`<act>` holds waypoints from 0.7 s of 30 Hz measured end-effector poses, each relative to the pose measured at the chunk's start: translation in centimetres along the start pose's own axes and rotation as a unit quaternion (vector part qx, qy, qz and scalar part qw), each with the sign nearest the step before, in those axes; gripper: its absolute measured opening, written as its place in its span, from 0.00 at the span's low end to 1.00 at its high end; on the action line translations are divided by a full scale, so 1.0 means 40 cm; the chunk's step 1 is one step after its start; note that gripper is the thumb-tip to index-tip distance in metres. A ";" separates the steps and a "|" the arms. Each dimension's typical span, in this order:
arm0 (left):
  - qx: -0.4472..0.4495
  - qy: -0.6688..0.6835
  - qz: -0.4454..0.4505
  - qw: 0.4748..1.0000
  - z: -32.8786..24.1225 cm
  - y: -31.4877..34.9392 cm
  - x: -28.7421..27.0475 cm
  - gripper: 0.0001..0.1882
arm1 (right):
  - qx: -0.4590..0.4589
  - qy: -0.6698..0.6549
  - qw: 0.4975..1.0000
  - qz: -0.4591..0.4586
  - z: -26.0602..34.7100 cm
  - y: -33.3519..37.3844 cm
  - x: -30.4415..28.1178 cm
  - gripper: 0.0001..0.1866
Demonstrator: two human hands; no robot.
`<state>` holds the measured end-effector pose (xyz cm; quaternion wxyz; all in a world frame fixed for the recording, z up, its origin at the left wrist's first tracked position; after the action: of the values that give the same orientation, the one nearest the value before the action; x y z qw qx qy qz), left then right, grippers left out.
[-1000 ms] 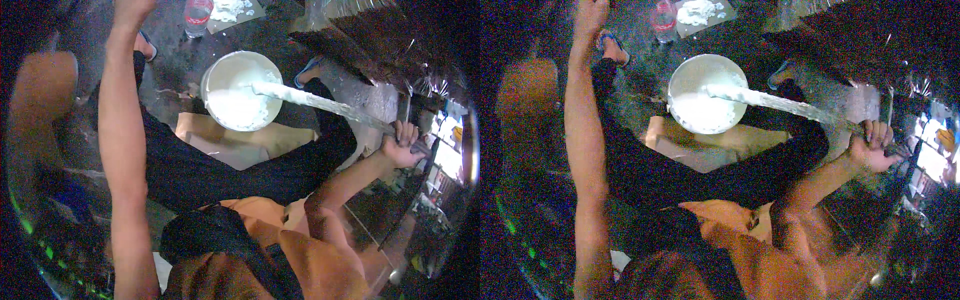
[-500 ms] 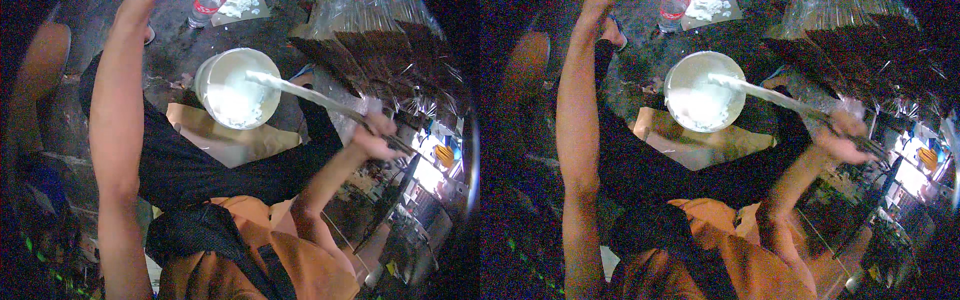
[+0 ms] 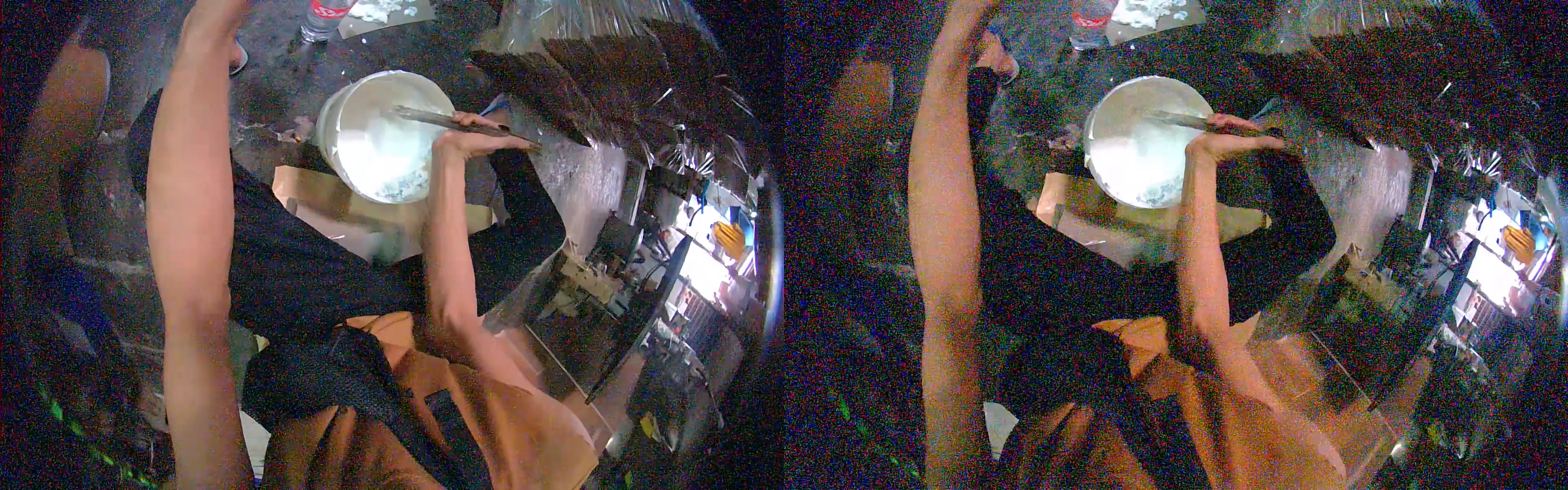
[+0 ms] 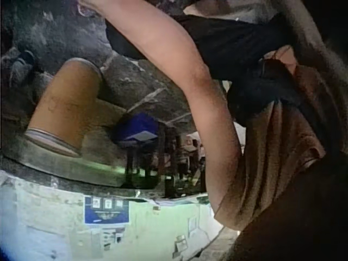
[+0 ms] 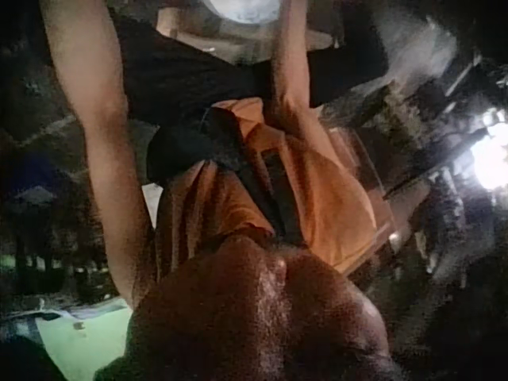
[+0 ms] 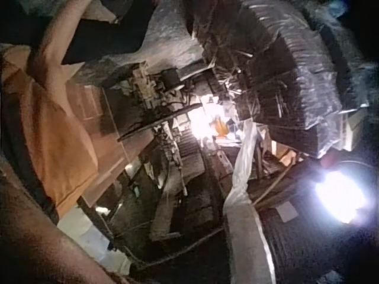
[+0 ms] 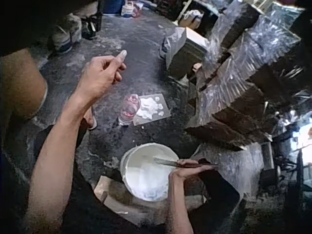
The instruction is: The person stirs a white liquid in a white bucket using a long wooden paddle.
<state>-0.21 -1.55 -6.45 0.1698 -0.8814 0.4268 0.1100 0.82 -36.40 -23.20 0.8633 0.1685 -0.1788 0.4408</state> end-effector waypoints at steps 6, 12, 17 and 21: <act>0.008 0.061 0.014 0.998 0.032 -0.009 0.002 0.24 | 0.148 -0.023 0.987 -0.063 0.084 -0.015 0.019 0.44; 0.016 0.084 0.025 0.996 0.030 -0.009 -0.001 0.22 | 0.143 0.015 0.989 0.041 0.288 -0.103 0.039 0.45; -0.012 0.070 0.031 0.997 0.032 -0.018 0.022 0.23 | 0.046 0.072 0.996 -0.022 0.449 -0.166 0.035 0.43; -0.015 0.036 0.019 0.999 0.025 -0.016 0.019 0.24 | 0.043 0.062 0.991 0.111 0.548 -0.232 -0.013 0.41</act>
<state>0.70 -1.32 -7.50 0.1390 -0.8789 0.4477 0.0880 4.63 -51.73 -5.42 0.8107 0.1567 -0.1231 0.5505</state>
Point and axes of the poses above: each hand's wrist, its own y-axis away from the middle knuckle, its own x-axis out of the palm, z = x × y, the point moved 2 cm from there along -y, towards the middle knuckle, and after that the axes turned 5 degrees about -y, right-handed, at the moved point
